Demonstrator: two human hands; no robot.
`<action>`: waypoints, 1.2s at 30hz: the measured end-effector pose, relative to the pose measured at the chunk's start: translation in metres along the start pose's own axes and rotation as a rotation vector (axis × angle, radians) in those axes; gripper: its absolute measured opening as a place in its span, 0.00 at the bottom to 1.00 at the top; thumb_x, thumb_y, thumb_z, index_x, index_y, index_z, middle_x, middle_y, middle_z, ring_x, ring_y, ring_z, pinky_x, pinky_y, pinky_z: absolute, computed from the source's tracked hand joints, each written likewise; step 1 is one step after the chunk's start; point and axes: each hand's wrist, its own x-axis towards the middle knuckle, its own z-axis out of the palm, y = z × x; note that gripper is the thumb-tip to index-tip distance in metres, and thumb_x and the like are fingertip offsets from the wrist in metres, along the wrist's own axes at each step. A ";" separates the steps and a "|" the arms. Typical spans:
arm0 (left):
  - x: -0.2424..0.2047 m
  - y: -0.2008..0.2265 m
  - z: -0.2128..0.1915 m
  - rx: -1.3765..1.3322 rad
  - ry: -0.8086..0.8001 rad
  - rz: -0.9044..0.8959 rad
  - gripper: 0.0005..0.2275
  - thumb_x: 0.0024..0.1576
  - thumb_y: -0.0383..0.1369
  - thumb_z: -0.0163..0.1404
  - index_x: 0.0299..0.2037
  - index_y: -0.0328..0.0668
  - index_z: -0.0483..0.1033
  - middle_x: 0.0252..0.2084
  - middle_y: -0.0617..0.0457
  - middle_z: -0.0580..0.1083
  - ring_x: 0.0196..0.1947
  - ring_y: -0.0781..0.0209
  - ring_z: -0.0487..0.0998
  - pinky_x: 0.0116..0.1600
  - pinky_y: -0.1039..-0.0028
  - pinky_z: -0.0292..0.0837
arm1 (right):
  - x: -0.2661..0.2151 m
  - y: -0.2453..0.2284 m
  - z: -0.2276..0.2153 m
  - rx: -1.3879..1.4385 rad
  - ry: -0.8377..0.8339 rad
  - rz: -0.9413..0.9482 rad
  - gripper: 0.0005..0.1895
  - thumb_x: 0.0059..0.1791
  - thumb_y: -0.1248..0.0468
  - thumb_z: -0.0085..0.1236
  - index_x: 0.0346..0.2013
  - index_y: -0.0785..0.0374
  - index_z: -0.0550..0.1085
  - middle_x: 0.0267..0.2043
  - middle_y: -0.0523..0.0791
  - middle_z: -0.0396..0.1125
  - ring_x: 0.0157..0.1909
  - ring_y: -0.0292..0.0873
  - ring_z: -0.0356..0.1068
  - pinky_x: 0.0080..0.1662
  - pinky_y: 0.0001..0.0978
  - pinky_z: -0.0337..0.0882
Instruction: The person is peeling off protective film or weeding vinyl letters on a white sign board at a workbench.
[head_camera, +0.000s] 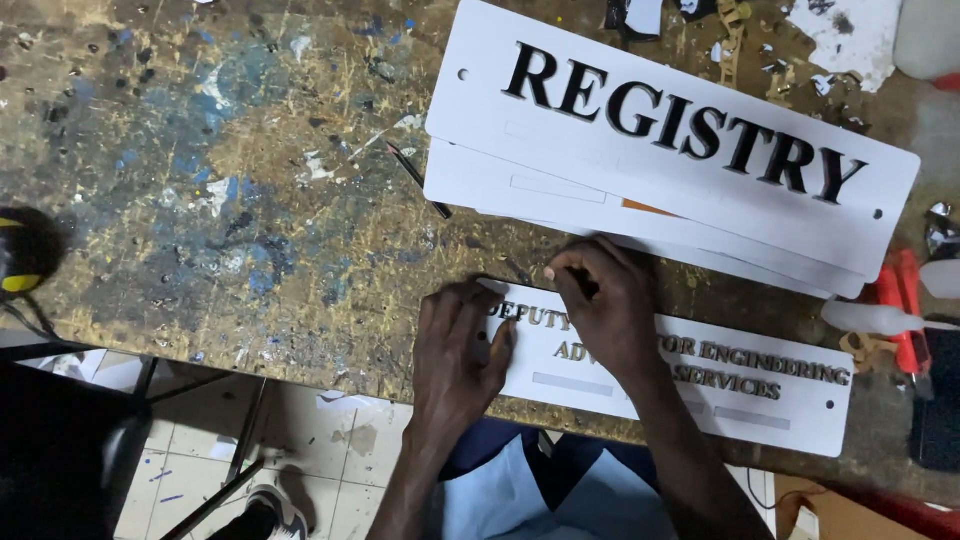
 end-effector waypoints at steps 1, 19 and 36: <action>-0.002 -0.001 0.001 0.000 0.003 -0.001 0.12 0.60 0.32 0.63 0.53 0.45 0.85 0.47 0.47 0.78 0.53 0.36 0.81 0.53 0.50 0.81 | 0.003 -0.002 -0.003 0.000 -0.002 -0.003 0.02 0.58 0.69 0.67 0.40 0.61 0.82 0.33 0.46 0.71 0.39 0.50 0.78 0.43 0.39 0.76; -0.004 -0.004 0.007 0.017 0.025 0.011 0.14 0.60 0.35 0.66 0.54 0.41 0.84 0.47 0.43 0.77 0.52 0.33 0.80 0.54 0.49 0.80 | 0.009 -0.022 -0.020 -0.432 -0.523 -0.424 0.07 0.55 0.74 0.64 0.44 0.62 0.84 0.41 0.49 0.76 0.46 0.54 0.81 0.42 0.44 0.80; -0.004 0.002 0.003 -0.003 0.000 -0.021 0.14 0.58 0.33 0.66 0.53 0.40 0.84 0.48 0.44 0.77 0.55 0.36 0.78 0.57 0.51 0.79 | -0.008 -0.018 -0.021 -0.468 -0.499 -0.397 0.07 0.59 0.71 0.55 0.49 0.61 0.78 0.43 0.47 0.71 0.48 0.51 0.77 0.40 0.41 0.78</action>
